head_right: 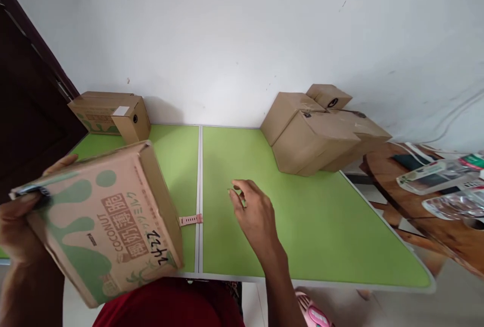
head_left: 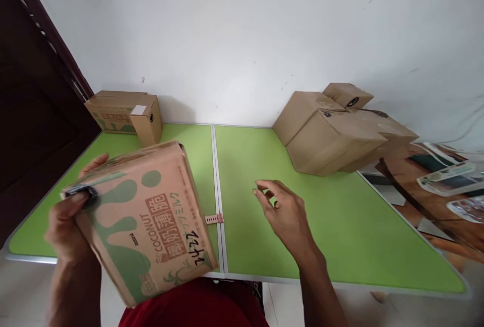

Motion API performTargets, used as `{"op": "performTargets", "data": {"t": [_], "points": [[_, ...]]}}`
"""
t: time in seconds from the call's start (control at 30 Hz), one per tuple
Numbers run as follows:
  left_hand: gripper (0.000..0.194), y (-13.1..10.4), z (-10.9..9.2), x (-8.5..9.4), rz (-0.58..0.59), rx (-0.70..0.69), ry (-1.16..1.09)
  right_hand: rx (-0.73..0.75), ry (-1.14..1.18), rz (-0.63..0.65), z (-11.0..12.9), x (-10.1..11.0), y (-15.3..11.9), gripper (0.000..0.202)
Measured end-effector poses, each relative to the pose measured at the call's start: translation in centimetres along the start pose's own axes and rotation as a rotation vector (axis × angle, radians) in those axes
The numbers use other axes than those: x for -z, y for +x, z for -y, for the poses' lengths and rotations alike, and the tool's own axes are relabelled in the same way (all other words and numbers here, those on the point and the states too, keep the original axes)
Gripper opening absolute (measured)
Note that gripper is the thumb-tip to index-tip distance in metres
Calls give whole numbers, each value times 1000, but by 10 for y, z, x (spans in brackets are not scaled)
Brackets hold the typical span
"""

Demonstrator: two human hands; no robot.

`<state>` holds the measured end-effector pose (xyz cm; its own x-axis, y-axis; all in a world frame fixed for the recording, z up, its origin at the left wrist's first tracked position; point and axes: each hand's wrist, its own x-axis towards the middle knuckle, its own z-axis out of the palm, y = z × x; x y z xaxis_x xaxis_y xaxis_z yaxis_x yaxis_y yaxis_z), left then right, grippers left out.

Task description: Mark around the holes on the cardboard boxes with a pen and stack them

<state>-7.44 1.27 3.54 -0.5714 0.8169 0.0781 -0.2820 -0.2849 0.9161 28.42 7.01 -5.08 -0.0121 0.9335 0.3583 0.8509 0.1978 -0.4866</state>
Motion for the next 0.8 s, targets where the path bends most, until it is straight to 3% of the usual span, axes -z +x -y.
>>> {"op": "performTargets", "data": {"t": [0.1,0.2,0.33,0.47,0.57,0.7,0.8], "points": [[54,5,-16,7,18,-63,176,-42,-191,55,-30,-28,-3,29],[57,5,-21,7,69,-1,255,-46,-349,109,-58,-39,-4,44],[67,-15,-7,-11,90,155,92,112,-425,254,-88,-42,-2,67],[82,-39,13,-28,264,338,112,281,-402,355,-110,-40,4,53],[80,-48,26,-30,401,386,150,367,-341,389,-119,-37,12,44],[85,-50,38,-24,484,423,173,347,-243,289,-119,-28,24,39],[93,-50,44,-16,538,455,222,180,-186,46,-112,-10,28,24]]}}
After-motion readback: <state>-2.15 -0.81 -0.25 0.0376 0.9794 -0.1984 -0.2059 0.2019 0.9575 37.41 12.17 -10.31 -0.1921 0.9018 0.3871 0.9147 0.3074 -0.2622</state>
